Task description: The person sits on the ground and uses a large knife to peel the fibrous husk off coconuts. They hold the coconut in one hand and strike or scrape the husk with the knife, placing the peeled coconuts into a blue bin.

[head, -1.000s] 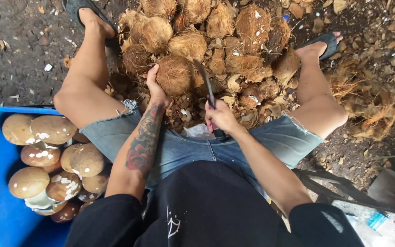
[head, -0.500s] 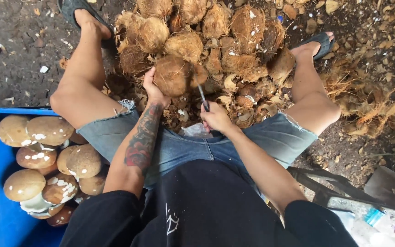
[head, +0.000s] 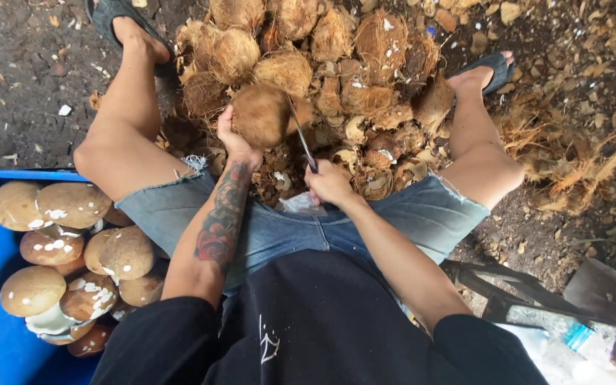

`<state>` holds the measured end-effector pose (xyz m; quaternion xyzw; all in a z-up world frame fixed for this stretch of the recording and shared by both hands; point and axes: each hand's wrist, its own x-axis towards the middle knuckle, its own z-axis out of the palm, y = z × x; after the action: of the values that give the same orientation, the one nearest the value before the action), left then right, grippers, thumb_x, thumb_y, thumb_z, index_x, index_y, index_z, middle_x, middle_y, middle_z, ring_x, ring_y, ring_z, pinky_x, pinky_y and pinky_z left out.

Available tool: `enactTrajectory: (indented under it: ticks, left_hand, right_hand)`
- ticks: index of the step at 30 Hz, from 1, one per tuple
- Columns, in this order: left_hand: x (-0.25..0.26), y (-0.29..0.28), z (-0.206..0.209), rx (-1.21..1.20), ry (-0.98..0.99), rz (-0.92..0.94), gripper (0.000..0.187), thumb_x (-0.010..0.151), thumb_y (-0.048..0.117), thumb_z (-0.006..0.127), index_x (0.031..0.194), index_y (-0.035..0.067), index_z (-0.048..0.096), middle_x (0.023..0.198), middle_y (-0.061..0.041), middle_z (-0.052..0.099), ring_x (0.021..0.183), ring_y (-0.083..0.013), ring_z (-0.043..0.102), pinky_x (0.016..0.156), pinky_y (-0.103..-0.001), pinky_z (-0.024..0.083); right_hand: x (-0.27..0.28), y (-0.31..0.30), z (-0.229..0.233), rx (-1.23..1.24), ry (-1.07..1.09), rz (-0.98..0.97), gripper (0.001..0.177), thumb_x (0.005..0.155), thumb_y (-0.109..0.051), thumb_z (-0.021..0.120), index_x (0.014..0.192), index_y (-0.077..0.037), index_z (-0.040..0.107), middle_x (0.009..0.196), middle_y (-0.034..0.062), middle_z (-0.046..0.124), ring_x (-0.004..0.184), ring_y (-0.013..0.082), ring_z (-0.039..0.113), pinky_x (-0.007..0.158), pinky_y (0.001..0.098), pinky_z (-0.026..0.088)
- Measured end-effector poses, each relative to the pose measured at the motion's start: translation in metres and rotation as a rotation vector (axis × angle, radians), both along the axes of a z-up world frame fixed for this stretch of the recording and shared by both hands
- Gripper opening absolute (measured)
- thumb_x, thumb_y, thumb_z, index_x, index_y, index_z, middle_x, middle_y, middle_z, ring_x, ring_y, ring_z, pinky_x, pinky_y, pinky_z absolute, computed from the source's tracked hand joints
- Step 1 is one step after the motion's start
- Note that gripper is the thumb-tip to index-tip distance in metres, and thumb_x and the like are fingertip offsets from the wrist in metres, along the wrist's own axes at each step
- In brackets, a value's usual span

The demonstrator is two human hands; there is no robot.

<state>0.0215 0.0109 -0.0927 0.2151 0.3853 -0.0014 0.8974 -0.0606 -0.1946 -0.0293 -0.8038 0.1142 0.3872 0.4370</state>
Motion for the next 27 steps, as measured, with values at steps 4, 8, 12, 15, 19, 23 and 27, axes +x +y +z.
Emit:
enactTrajectory:
  ticks: [4, 8, 12, 15, 19, 23, 27]
  left_hand:
    - [-0.007, 0.002, -0.017, 0.03, 0.034, 0.006, 0.065, 0.077, 0.057, 0.076, 0.123, 0.011, 0.078, 0.122, -0.018, 0.077, 0.107, -0.0385, 0.075, 0.093, -0.05, 0.062]
    - [-0.009, 0.005, -0.034, 0.101, 0.055, -0.009, 0.069, 0.074, 0.059, 0.081, 0.125, 0.012, 0.078, 0.123, -0.02, 0.078, 0.108, -0.0421, 0.076, 0.092, -0.055, 0.063]
    - [-0.009, 0.002, -0.044, 0.076, 0.039, 0.02, 0.058, 0.074, 0.056, 0.079, 0.111, 0.012, 0.081, 0.108, -0.014, 0.081, 0.092, -0.0339, 0.078, 0.079, -0.046, 0.065]
    - [0.0, 0.015, -0.049, 0.017, 0.051, 0.104, 0.058, 0.076, 0.055, 0.076, 0.114, 0.011, 0.08, 0.114, -0.017, 0.08, 0.101, -0.0384, 0.077, 0.09, -0.051, 0.065]
    - [-0.007, 0.006, -0.041, 0.007, 0.028, 0.048, 0.066, 0.073, 0.057, 0.077, 0.122, 0.014, 0.079, 0.122, -0.019, 0.078, 0.109, -0.0416, 0.075, 0.095, -0.056, 0.063]
    - [-0.005, 0.001, -0.027, 0.057, 0.032, -0.023, 0.069, 0.074, 0.059, 0.079, 0.125, 0.012, 0.078, 0.124, -0.019, 0.077, 0.112, -0.0426, 0.074, 0.096, -0.055, 0.06]
    - [-0.008, 0.003, -0.025, 0.041, 0.049, -0.092, 0.071, 0.073, 0.054, 0.081, 0.128, 0.01, 0.077, 0.127, -0.018, 0.075, 0.112, -0.0425, 0.072, 0.095, -0.053, 0.059]
  right_hand:
    - [0.013, 0.0, 0.083, 0.249, 0.03, -0.19, 0.005, 0.071, -0.007, 0.057, 0.07, -0.004, 0.062, 0.047, 0.0158, 0.058, 0.036, 0.0256, 0.062, 0.039, 0.0349, 0.051]
    - [0.022, -0.007, 0.143, 0.74, -0.697, -0.149, 0.013, 0.085, 0.007, 0.054, 0.091, -0.001, 0.061, 0.064, 0.0142, 0.066, 0.054, 0.0262, 0.071, 0.053, 0.032, 0.055]
    - [0.03, -0.011, 0.105, 0.987, -1.344, -0.089, 0.008, 0.094, 0.0, 0.06, 0.089, 0.006, 0.059, 0.076, 0.0201, 0.067, 0.069, 0.0378, 0.072, 0.068, 0.0463, 0.062]
    - [0.004, -0.005, 0.033, 0.193, -0.246, -0.087, 0.017, 0.084, -0.013, 0.058, 0.071, -0.005, 0.064, 0.045, 0.0106, 0.06, 0.043, 0.026, 0.064, 0.054, 0.0373, 0.053]
    - [-0.004, 0.001, 0.041, 0.139, 0.022, -0.143, 0.018, 0.083, -0.019, 0.064, 0.071, -0.005, 0.065, 0.05, 0.0152, 0.063, 0.039, 0.0249, 0.065, 0.039, 0.0381, 0.054]
    - [0.007, 0.003, 0.134, 0.615, -0.386, -0.289, 0.012, 0.076, 0.005, 0.052, 0.082, 0.004, 0.062, 0.05, 0.0177, 0.058, 0.041, 0.0258, 0.064, 0.042, 0.0323, 0.05]
    - [0.025, -0.006, 0.145, 0.847, -1.156, -0.13, 0.013, 0.092, -0.005, 0.064, 0.079, -0.004, 0.067, 0.072, 0.0115, 0.075, 0.066, 0.0271, 0.074, 0.065, 0.0281, 0.056]
